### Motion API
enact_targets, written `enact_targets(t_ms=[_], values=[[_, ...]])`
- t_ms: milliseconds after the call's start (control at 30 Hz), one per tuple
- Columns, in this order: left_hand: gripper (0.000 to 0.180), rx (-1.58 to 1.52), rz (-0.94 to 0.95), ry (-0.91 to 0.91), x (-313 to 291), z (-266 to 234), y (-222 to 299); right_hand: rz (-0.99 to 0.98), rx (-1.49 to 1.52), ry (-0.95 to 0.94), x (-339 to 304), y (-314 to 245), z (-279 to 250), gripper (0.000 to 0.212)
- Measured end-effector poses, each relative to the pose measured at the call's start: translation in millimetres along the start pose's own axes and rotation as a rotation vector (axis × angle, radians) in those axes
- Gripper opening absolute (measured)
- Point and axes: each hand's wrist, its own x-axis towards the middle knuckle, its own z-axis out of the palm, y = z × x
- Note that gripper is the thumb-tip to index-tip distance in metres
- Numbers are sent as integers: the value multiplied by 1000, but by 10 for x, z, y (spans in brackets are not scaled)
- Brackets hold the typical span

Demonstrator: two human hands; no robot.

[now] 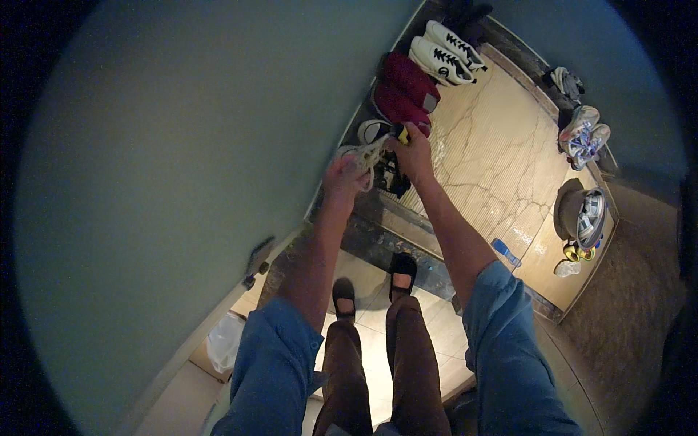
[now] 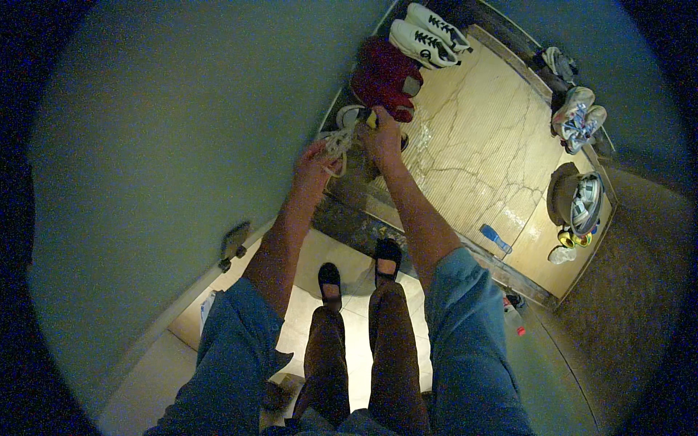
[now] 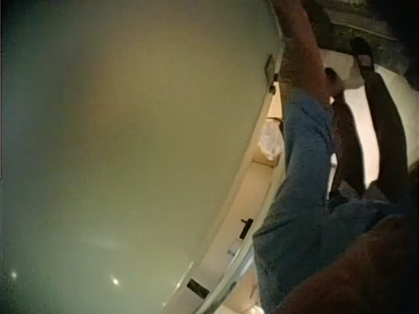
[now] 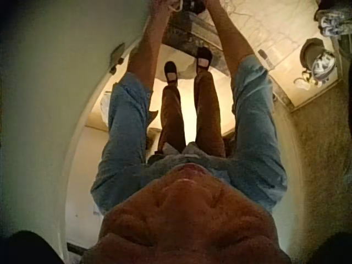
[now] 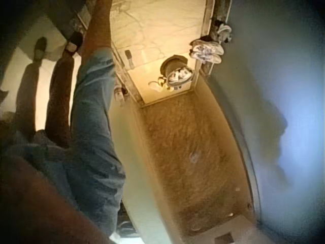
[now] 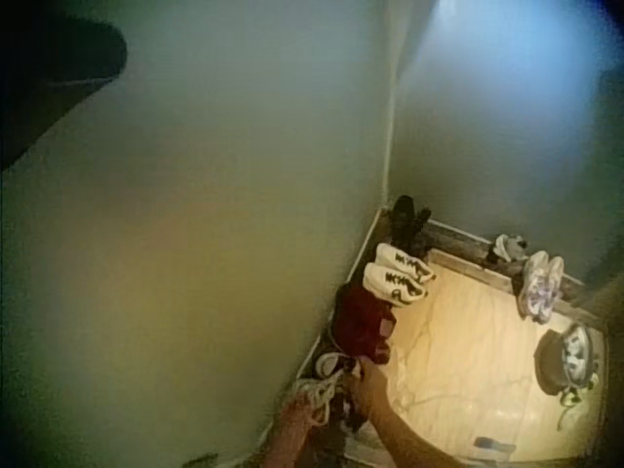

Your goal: The person washes a red plastic bag in a bathroom sink using running water. They rinse the bag repeatedly, wring it out, and place it back in the sink. The person also briefly handles a pair of shoes and a small cloth.

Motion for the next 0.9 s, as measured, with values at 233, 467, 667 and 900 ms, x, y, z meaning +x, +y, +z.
enact_targets(t_ms=[233,467,667,900], values=[[44,245,96,15,458,-232,-208,2,113,-36,310,383,367,33],[61,746,298,-68,42,-25,98,597,674,-183,-60,249,282,32],[56,499,52,-265,-882,380,593,680,1436,-268,-609,-566,-263,33],[45,539,-63,-247,-1833,454,860,552,1140,-147,-1167,-1335,-1123,41]])
